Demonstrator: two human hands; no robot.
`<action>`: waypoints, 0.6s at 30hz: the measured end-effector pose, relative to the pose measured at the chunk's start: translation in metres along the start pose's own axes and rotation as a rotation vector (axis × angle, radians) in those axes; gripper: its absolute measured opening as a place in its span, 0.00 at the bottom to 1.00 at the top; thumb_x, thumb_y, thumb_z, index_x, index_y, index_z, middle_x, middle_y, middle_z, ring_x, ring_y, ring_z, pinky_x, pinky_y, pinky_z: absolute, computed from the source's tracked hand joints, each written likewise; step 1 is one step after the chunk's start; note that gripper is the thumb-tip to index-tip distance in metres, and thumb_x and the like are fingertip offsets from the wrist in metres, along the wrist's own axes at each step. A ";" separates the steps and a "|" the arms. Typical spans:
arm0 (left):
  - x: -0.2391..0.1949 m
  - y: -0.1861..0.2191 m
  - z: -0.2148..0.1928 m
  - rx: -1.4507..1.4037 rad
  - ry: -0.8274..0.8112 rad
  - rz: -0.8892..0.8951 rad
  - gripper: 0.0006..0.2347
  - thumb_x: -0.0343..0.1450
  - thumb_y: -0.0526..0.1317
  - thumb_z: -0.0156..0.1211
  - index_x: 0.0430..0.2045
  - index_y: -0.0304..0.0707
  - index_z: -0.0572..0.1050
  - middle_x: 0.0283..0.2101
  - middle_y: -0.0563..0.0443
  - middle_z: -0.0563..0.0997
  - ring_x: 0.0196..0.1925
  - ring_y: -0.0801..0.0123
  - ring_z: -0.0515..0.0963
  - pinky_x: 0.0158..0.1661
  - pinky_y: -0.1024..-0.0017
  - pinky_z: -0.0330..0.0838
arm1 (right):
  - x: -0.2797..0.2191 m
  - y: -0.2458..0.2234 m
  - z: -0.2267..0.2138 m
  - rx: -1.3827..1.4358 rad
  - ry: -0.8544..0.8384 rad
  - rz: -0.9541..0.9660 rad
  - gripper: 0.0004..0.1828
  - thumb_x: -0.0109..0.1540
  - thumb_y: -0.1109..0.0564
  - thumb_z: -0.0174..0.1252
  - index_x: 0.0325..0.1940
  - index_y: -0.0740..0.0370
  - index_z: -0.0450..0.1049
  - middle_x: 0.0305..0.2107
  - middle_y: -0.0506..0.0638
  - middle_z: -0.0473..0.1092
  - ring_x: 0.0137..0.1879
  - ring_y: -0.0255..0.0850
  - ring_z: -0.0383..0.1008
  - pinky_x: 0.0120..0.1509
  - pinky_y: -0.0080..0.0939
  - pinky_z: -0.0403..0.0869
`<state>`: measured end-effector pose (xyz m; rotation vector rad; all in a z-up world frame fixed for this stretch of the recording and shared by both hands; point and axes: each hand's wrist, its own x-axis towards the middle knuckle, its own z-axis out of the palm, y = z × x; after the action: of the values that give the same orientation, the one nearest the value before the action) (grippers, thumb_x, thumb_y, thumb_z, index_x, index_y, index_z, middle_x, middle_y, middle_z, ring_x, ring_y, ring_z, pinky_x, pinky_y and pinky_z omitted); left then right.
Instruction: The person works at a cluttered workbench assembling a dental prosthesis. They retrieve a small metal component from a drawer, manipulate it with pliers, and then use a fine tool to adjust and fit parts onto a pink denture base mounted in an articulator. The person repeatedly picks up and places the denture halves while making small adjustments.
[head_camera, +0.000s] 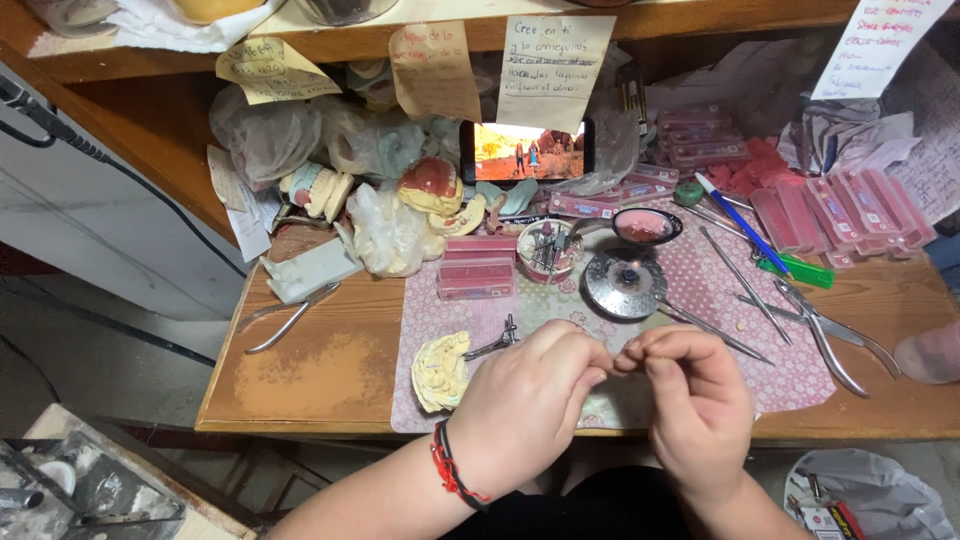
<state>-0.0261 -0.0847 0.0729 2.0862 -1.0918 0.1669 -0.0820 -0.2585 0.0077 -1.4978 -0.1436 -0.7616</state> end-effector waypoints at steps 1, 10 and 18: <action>0.000 0.000 -0.002 0.008 0.022 0.015 0.03 0.75 0.35 0.55 0.39 0.42 0.74 0.40 0.51 0.77 0.39 0.56 0.81 0.35 0.59 0.74 | 0.002 -0.001 -0.001 -0.031 0.016 0.025 0.02 0.70 0.64 0.52 0.45 0.65 0.70 0.39 0.57 0.72 0.45 0.43 0.77 0.56 0.38 0.79; -0.002 -0.003 -0.008 0.138 0.124 0.168 0.07 0.75 0.42 0.61 0.42 0.43 0.79 0.39 0.51 0.81 0.38 0.57 0.81 0.36 0.62 0.74 | -0.004 0.026 -0.017 -0.400 -0.265 -0.448 0.25 0.63 0.67 0.62 0.60 0.63 0.60 0.42 0.63 0.76 0.44 0.47 0.82 0.52 0.43 0.83; -0.008 -0.010 -0.016 0.134 0.121 0.275 0.03 0.76 0.39 0.60 0.35 0.43 0.79 0.32 0.53 0.78 0.35 0.58 0.79 0.35 0.63 0.72 | 0.007 -0.001 -0.007 -0.384 -0.455 -0.615 0.13 0.66 0.67 0.54 0.46 0.62 0.56 0.35 0.63 0.74 0.34 0.53 0.75 0.43 0.50 0.80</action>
<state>-0.0200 -0.0653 0.0754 2.0037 -1.3197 0.5066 -0.0791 -0.2674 0.0115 -2.0109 -0.8726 -0.9526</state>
